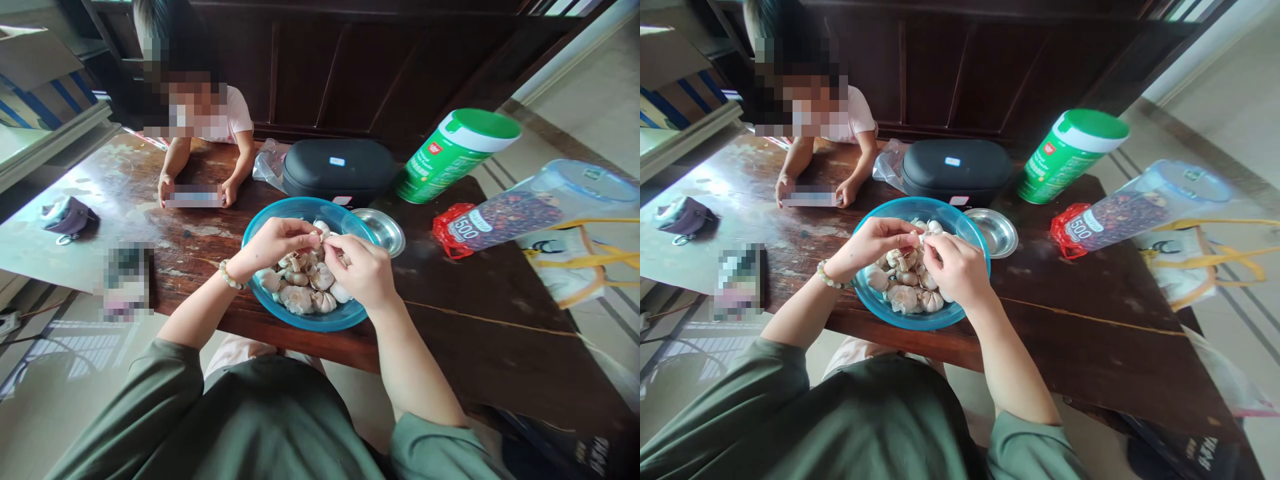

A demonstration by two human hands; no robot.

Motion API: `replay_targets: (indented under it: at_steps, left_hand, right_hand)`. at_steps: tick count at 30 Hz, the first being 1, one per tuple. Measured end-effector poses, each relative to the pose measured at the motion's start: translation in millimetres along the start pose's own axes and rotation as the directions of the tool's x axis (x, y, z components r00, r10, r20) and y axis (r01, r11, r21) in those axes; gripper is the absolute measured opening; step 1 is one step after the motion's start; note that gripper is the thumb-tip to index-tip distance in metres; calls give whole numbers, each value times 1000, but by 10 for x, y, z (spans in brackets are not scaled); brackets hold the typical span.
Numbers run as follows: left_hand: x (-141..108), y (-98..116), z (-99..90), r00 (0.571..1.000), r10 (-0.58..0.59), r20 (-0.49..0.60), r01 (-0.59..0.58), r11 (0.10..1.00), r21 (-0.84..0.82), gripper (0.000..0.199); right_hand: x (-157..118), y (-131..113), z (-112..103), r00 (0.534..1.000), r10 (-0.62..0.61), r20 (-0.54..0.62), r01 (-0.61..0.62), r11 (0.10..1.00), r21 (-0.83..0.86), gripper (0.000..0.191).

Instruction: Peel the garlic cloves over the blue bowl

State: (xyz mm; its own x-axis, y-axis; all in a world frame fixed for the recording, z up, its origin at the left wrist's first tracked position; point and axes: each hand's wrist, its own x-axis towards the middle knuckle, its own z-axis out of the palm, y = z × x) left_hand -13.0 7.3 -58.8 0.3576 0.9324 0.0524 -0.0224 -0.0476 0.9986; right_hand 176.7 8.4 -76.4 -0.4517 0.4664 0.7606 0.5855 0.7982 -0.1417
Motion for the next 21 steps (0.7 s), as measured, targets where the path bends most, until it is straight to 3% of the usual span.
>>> replay_targets:
  at_steps: [14,21]
  left_hand:
    - [-7,4,15,1000,18,-4,-18,999,29,34]
    - [12,-8,-16,995,-66,71,67,998,-9,30]
  right_hand:
    - [-2,-5,10,1000,-25,7,25,999,-23,9]
    - [0,-28,13,998,-64,24,65,996,-55,13]
